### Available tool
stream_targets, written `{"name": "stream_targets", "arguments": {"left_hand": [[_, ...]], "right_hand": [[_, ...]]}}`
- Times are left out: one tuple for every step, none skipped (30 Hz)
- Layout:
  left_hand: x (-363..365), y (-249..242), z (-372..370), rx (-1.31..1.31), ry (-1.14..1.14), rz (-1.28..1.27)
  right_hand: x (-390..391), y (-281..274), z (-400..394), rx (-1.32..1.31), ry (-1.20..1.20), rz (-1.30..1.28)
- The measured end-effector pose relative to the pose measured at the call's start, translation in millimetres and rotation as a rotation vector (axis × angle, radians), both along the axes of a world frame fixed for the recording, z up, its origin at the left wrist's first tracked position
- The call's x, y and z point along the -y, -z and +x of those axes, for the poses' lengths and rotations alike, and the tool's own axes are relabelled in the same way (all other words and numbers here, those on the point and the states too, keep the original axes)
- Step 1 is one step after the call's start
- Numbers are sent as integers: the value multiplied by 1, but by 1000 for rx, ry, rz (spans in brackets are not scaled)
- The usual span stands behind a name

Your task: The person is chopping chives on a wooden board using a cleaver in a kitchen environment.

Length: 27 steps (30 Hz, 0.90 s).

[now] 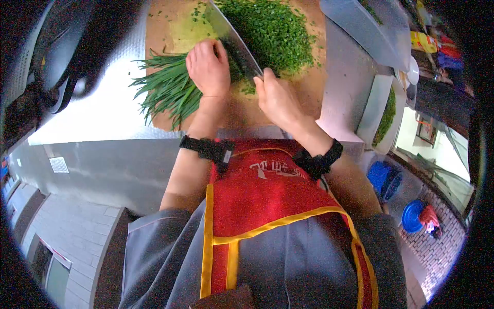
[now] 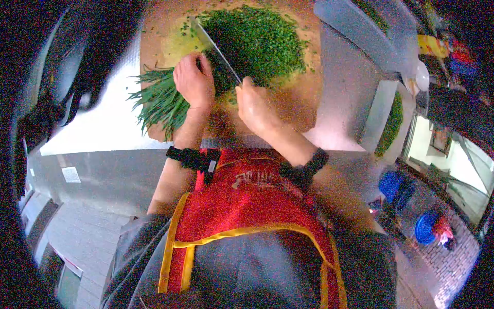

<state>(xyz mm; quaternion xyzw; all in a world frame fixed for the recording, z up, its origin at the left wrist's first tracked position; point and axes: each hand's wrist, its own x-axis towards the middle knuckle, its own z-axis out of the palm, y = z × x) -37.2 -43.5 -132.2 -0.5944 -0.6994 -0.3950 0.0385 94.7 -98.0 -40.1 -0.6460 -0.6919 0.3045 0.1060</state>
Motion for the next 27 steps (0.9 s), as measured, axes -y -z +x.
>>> {"name": "stream_targets", "arguments": {"left_hand": [[-3,1,0,-3,-5,11],[-7,1,0,0,-10,17],[-4,0,0,5,-13,6],[-3,-1,1,10,-16,-2],[-2,-2,1,19,-24,0],[-1,-4,1,31,-29,1],[-2,-4,2,43,-35,1],[-3,-2,3,41,-31,10],[-3,-1,2,39,-28,17],[-3,1,1,36,-25,22],[-3,2,0,-1,-23,10],[-3,3,0,-17,-19,3],[-4,3,0,-34,-17,-4],[-4,3,0,-50,-16,-11],[-4,3,-1,-52,-15,-16],[-3,3,-1,-51,-8,-25],[-2,3,0,-51,1,-33],[-3,2,-1,-45,-4,-13],[-7,2,-2,-42,-11,10],[-2,2,-1,-31,-4,13],[1,2,0,-11,8,8],[-2,2,0,7,10,17],[-2,2,-2,23,11,12],[-1,1,-2,24,4,17],[-1,1,-2,26,-2,27],[-3,2,-1,31,-6,37],[-3,1,0,31,-4,29]], "right_hand": [[-3,-4,5,-42,19,10],[-3,-9,7,-40,21,46],[5,-18,8,-36,26,65],[12,-27,8,-33,30,87],[16,-35,8,95,29,-6],[20,-40,7,86,12,-26],[24,-43,6,79,-6,-47],[27,-46,6,71,-25,-70],[29,-50,5,116,-54,-111],[29,-50,5,124,-71,-108],[29,-51,6,134,-87,-106],[29,-51,6,143,-105,-104],[28,-47,4,140,-96,-80],[25,-40,0,137,-88,-55],[21,-32,-4,133,-82,-28],[17,-21,-7,135,-77,-23],[11,-8,-10,135,-71,-18],[5,0,-12,131,-73,-1],[-1,-2,-3,63,-47,-113],[4,1,3,32,-49,3],[9,5,8,7,-54,121],[5,-15,4,-29,46,-29],[9,-22,3,-30,48,-19],[16,-29,5,-32,56,-15],[22,-34,7,-32,66,-7],[26,-36,8,26,33,-2],[30,-38,9,84,-2,2]]}}
